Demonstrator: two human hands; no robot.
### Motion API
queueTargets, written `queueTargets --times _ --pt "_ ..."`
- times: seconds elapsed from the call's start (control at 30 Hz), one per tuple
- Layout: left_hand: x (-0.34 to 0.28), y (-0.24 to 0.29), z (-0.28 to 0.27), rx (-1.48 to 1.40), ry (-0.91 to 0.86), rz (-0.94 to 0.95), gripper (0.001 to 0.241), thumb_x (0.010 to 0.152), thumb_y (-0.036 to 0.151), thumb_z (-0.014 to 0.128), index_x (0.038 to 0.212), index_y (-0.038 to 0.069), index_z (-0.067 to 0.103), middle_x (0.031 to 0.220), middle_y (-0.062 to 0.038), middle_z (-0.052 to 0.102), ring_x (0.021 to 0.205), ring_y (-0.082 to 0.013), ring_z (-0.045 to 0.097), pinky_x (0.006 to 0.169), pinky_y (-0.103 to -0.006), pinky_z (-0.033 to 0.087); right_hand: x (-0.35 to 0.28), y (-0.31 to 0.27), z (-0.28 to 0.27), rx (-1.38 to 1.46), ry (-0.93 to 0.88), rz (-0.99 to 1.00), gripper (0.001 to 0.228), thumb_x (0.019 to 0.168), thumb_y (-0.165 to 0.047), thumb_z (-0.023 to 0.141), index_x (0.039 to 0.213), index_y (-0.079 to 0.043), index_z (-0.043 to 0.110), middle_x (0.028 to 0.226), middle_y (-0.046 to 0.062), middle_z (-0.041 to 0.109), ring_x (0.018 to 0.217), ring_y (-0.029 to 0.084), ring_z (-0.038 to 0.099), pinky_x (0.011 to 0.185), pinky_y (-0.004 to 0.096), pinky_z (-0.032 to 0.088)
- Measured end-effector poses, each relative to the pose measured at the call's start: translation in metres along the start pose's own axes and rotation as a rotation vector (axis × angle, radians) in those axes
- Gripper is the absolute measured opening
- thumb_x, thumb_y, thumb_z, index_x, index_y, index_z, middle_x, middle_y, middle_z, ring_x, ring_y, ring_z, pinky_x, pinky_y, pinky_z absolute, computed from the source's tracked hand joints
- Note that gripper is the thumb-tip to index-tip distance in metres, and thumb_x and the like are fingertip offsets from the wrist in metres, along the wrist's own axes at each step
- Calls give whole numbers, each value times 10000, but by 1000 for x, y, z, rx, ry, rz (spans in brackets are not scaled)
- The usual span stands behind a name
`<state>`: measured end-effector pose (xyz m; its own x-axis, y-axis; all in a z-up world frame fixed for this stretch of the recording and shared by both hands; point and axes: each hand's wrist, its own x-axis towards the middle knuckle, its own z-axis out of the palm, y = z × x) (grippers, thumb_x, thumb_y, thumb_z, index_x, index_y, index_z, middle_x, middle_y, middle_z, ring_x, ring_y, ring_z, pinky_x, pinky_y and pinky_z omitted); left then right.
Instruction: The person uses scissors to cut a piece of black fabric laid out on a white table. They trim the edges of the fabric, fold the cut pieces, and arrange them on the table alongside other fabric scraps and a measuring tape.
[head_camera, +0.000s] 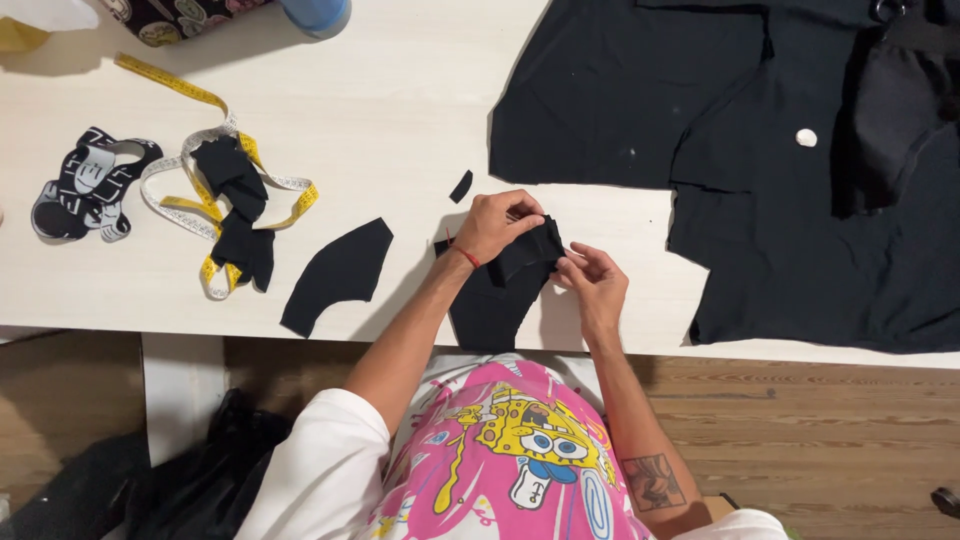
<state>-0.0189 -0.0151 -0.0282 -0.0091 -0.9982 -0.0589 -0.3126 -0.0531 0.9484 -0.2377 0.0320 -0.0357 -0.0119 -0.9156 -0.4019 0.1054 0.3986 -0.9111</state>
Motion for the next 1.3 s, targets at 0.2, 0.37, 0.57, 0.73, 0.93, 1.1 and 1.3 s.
queueTargets --times 0.2,0.37,0.57,0.73,0.93,1.1,1.3 --pt "-3 -5 1 -37 -25 -25 99 938 127 848 1030 127 809 864 -96 811 844 -214 801 744 -316 695 0 -5 4 -103 29 -54 291 915 26 855 1186 31 750 1016 253 796 822 283 807 691 422 729" --pt "-5 -2 0 -51 -19 -26 166 936 150 859 1092 111 815 909 -131 808 887 -240 795 778 -349 695 -1 -7 4 -129 7 -71 277 910 18 864 1169 26 766 986 233 798 825 264 805 675 407 731" --pt "-8 -5 0 -47 -24 -9 194 957 126 834 1150 131 813 977 -106 826 942 -237 803 826 -335 690 -1 -11 4 -167 11 -80 283 900 24 874 1163 20 771 969 240 793 819 258 796 638 404 729" --pt "-12 -10 1 -40 10 59 325 947 85 841 1264 109 772 1109 -135 816 1065 -286 785 905 -379 680 -3 -12 1 -228 -6 -134 282 892 20 891 1153 7 783 949 221 795 797 240 791 592 388 719" --pt "-17 -3 -10 40 25 151 452 955 64 822 1388 142 715 1333 -94 740 1264 -322 704 1029 -416 634 0 -18 6 -234 -36 -177 297 921 44 835 1205 -10 765 934 162 761 844 203 755 719 374 708" --pt "-37 -3 -27 156 29 166 441 995 169 804 1417 123 685 1347 -87 710 1294 -319 679 1081 -446 590 10 -13 7 -66 -36 -95 334 935 52 737 1254 -44 729 900 73 650 797 196 759 817 328 679" --pt "-102 -6 -17 632 123 190 1249 702 854 791 1673 160 423 1614 -166 493 1523 -365 455 1311 -505 316 25 -8 -2 -49 17 -156 343 922 55 732 1244 -62 711 914 47 620 764 188 753 805 298 655"
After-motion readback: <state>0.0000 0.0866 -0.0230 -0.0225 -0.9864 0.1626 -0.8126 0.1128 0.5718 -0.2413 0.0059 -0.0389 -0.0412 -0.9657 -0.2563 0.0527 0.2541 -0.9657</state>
